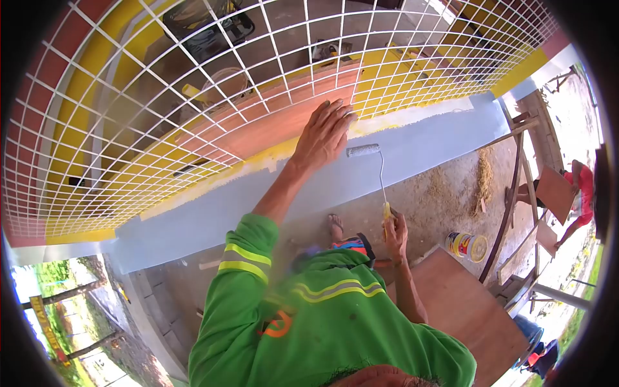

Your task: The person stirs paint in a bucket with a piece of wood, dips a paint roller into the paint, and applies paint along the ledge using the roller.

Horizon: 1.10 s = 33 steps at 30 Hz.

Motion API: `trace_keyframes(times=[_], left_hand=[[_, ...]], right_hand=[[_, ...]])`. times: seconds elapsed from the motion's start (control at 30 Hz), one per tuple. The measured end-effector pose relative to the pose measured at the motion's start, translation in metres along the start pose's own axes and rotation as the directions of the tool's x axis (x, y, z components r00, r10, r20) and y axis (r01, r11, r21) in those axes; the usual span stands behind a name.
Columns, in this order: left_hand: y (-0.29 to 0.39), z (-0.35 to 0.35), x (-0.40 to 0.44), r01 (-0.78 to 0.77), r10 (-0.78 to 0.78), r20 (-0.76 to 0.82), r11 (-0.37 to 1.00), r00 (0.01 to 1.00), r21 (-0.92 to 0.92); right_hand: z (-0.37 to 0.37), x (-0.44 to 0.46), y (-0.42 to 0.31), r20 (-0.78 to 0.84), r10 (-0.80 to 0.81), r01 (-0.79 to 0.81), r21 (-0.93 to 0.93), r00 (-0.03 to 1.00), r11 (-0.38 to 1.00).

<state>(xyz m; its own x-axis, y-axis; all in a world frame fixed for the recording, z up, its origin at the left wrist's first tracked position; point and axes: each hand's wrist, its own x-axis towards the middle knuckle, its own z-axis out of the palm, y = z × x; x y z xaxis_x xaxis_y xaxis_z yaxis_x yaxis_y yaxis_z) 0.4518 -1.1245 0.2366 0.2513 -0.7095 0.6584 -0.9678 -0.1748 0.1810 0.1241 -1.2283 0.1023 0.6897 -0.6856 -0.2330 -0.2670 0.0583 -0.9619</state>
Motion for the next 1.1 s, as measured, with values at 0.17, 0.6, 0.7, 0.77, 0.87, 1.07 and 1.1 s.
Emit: trace_keyframes(times=[0.17,0.6,0.7,0.77,0.87,1.07,1.1], left_hand=[[-0.005,-0.019,0.045,0.084,-0.087,-0.101,0.996,0.991,-0.034],[-0.017,0.013,0.081,0.245,-0.44,0.125,0.69,0.889,0.681],[-0.029,0.027,0.081,0.311,-0.484,0.054,0.639,0.873,0.704],[-0.043,0.038,0.079,0.342,-0.527,0.056,0.625,0.848,0.702],[-0.063,0.045,0.075,0.344,-0.589,0.108,0.6,0.801,0.722],[-0.063,0.042,0.078,0.373,-0.567,0.112,0.664,0.816,0.648],[-0.058,0.037,0.085,0.392,-0.615,0.144,0.647,0.775,0.654]], right_hand=[[-0.01,0.016,-0.01,-0.017,0.011,-0.011,0.019,1.0,1.0],[-0.024,0.041,-0.008,0.04,0.03,-0.031,0.03,0.999,0.999],[-0.023,0.042,-0.017,0.047,0.029,-0.03,0.037,0.998,0.999],[-0.026,0.043,-0.014,0.058,0.024,-0.028,0.057,0.998,0.998],[-0.032,0.039,-0.009,0.049,0.056,-0.059,0.058,0.997,0.997],[-0.042,0.037,0.003,0.041,0.04,-0.042,0.035,0.998,0.999],[-0.042,0.036,0.002,0.044,0.04,-0.042,0.032,0.998,0.999]])
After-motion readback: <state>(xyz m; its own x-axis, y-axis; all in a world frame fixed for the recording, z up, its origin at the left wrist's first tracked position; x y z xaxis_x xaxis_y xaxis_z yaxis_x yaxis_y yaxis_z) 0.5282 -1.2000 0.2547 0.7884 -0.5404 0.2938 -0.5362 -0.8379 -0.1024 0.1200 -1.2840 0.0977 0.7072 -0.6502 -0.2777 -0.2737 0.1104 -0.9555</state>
